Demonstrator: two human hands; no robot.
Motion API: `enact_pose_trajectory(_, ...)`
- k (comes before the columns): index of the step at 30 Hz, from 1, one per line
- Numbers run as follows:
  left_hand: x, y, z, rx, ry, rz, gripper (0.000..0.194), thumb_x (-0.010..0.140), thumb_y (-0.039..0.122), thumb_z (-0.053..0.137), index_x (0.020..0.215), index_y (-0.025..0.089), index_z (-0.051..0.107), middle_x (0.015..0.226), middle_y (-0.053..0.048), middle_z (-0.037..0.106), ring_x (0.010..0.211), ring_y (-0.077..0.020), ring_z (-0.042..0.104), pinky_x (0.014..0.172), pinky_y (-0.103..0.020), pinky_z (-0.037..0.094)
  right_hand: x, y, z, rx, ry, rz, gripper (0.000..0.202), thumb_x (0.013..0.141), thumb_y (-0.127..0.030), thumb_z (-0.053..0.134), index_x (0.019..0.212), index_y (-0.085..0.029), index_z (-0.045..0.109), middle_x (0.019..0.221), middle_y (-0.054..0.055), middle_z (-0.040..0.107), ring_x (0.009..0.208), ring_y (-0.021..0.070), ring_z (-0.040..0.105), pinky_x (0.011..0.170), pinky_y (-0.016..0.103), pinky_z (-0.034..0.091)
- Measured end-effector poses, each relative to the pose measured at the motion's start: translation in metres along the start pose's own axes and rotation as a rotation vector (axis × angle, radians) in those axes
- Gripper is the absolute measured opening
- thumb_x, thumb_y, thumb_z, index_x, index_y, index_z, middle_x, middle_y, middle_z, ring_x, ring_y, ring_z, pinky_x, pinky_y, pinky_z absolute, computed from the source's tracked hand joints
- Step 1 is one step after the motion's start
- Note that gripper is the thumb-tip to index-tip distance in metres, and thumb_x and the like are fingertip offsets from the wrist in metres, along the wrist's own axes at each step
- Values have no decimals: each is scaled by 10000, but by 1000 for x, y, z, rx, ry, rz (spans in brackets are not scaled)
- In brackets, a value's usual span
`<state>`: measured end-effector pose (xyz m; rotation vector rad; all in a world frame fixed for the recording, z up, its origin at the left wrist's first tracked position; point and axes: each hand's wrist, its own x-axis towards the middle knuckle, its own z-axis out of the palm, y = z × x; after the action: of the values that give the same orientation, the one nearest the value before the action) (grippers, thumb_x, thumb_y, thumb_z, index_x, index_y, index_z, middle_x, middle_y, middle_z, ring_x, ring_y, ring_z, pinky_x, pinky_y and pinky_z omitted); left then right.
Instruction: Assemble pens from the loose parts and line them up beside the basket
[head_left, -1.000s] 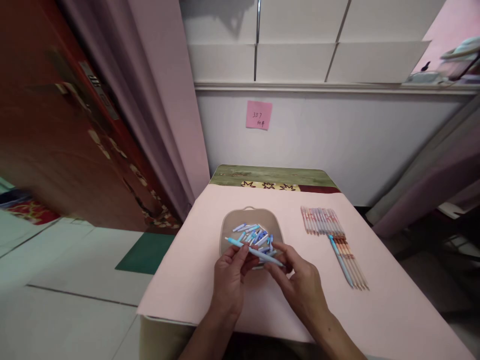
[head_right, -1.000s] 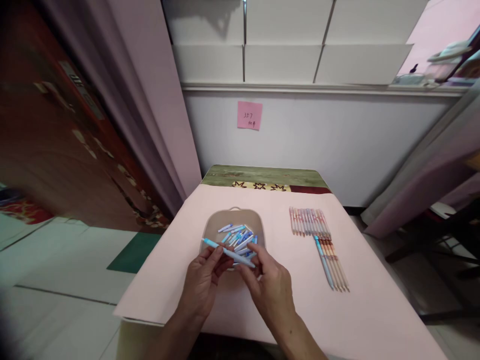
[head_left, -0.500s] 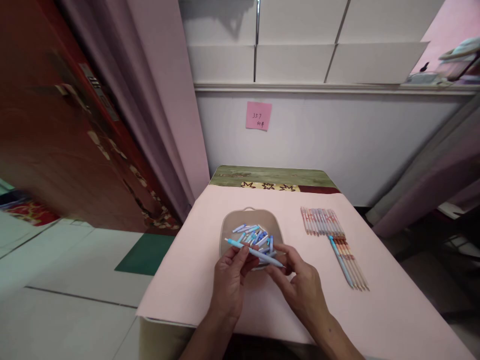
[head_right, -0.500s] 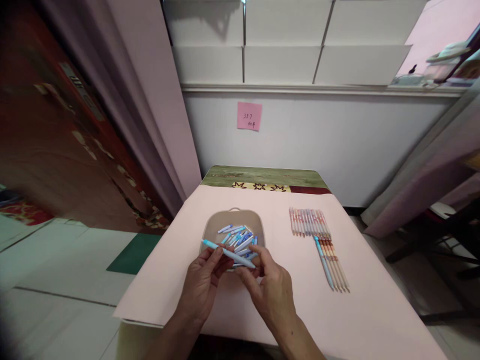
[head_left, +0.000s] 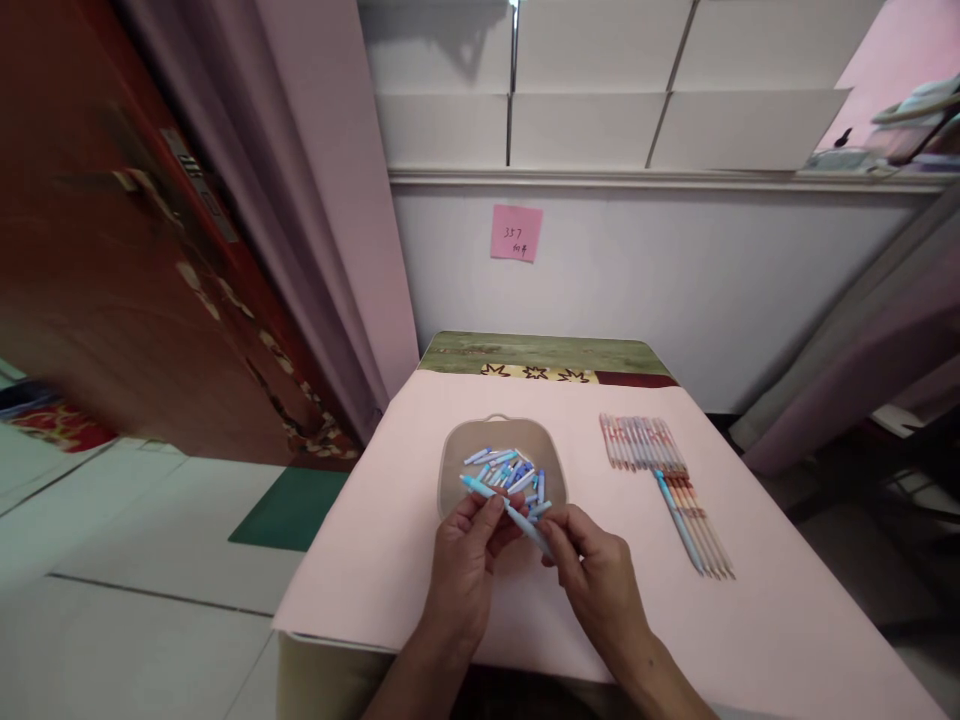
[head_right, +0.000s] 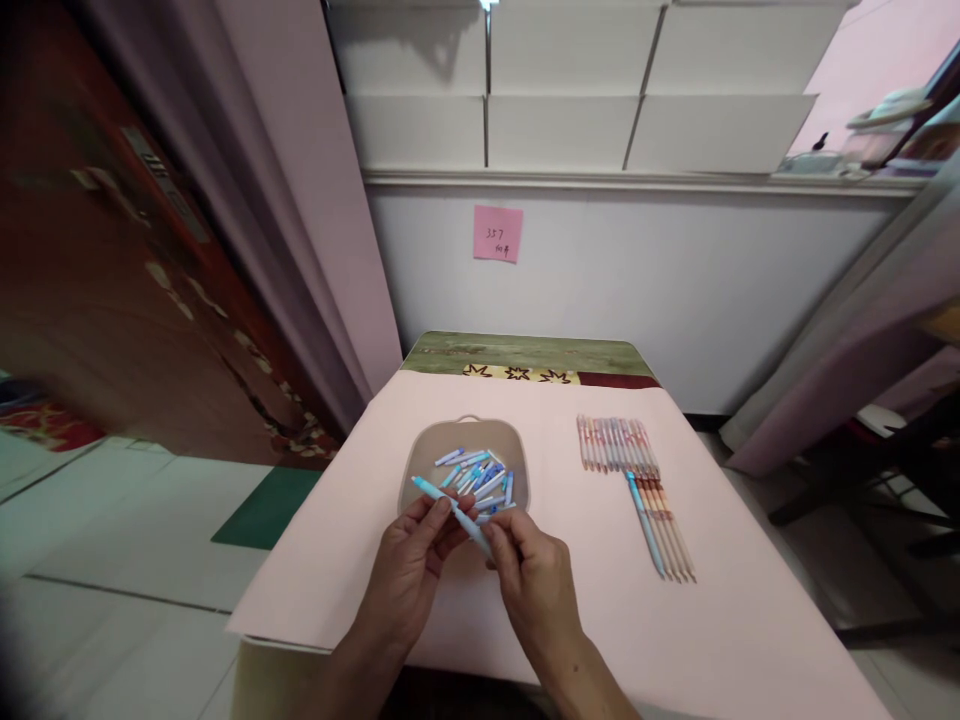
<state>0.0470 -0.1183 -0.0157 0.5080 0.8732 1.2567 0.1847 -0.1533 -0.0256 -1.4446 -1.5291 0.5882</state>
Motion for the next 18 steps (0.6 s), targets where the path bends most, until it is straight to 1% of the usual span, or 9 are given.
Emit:
enact_pose_trajectory(3, -2, 0, 1, 19, -11, -9, 241, 717, 273, 744, 883, 107, 688, 881, -108, 735, 782, -180, 685, 725, -281, 561, -1, -1, 2, -36, 63, -43, 230, 936, -340, 459, 846, -207, 624, 617, -23, 633, 504, 102, 580, 509, 172, 435)
enact_pose_trajectory(7, -3, -1, -1, 76, -4, -59, 283, 703, 286, 752, 919, 118, 679, 905, -114, 731, 771, -191, 685, 555, -231, 553, 0, -1, 1, -138, 105, -126, 183, 923, -319, 488, 871, -215, 628, 713, -6, 684, 548, 112, 619, 549, 182, 460)
enact_pose_trajectory(8, -3, -1, -1, 70, 1, -66, 282, 698, 281, 756, 915, 119, 677, 902, -112, 731, 769, -188, 685, 539, -221, 549, 0, -1, 1, -153, 109, -136, 176, 922, -314, 491, 872, -217, 629, 730, -5, 690, 560, 115, 627, 558, 185, 466)
enact_pose_trajectory(13, -1, -2, 1, 21, 24, -46, 253, 682, 251, 769, 873, 110, 681, 868, -102, 733, 751, -174, 690, 632, -230, 572, 3, -2, 1, -147, 121, -128, 157, 928, -297, 480, 887, -219, 609, 747, 0, 690, 598, 126, 644, 583, 196, 485)
enact_pose_trajectory(15, 0, 0, 1, 21, 29, -13, 258, 678, 260, 773, 864, 104, 685, 861, -99, 731, 750, -180, 693, 641, -237, 577, 2, -2, 1, -110, 109, -122, 133, 914, -311, 509, 954, -213, 590, 753, 9, 687, 621, 136, 647, 584, 205, 495)
enact_pose_trajectory(17, 1, 3, 0, 22, 36, 19, 265, 680, 263, 773, 873, 104, 686, 861, -96, 730, 761, -183, 694, 642, -233, 577, 1, -2, 2, -79, 99, -148, 178, 881, -308, 558, 1025, -203, 566, 797, 23, 687, 662, 145, 649, 602, 218, 511)
enact_pose_trajectory(18, 1, 4, -1, 23, 41, 26, 266, 679, 262, 774, 876, 106, 686, 859, -96, 730, 765, -183, 695, 640, -230, 577, 0, -1, 2, -75, 98, -170, 188, 869, -296, 571, 1031, -200, 563, 815, 28, 684, 675, 146, 646, 612, 223, 516)
